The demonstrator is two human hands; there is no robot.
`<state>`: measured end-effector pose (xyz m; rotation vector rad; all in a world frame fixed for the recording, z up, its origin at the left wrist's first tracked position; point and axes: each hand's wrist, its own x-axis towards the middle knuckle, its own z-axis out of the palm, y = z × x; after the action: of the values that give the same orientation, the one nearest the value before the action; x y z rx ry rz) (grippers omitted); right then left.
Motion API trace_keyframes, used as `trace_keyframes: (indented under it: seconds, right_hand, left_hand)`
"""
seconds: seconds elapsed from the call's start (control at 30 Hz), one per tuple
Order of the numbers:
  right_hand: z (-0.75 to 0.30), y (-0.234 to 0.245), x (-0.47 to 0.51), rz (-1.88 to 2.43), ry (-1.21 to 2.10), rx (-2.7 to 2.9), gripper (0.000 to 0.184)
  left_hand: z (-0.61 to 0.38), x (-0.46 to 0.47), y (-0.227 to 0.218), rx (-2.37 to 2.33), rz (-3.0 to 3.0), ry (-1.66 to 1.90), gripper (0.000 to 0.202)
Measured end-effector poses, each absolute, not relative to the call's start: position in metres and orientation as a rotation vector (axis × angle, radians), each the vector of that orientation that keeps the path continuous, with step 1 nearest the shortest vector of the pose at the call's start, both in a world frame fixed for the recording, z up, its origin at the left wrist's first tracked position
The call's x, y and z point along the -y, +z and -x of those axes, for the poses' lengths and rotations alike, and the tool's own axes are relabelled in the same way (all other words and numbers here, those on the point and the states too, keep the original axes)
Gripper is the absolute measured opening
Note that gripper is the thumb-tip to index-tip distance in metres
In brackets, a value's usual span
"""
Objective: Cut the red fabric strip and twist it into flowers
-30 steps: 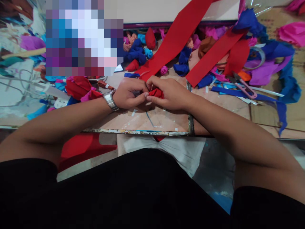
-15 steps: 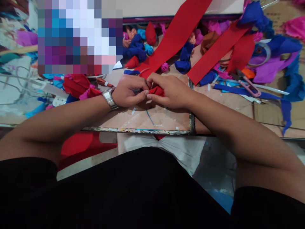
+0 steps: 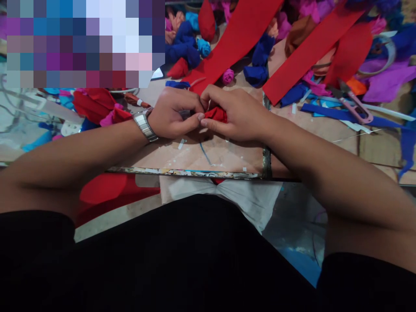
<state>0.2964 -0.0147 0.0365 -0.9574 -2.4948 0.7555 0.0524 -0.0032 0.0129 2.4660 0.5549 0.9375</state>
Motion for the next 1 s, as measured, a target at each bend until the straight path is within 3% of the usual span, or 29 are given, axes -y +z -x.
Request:
trace_keyframes:
  seconds: [0.17,1.0]
  right_hand:
    - [-0.2955,0.0366,0.0147,0.961,0.724,2.504,0.051]
    - [-0.2954,0.0364,0.0152,0.909,0.736,2.49,0.05]
  left_hand:
    - [-0.0527,0.0028,0.0135,-0.518,-2.467,0.965,0.032]
    - [-0.0535,0.0004,0.0127,-0.445,-2.461,1.006,0.029]
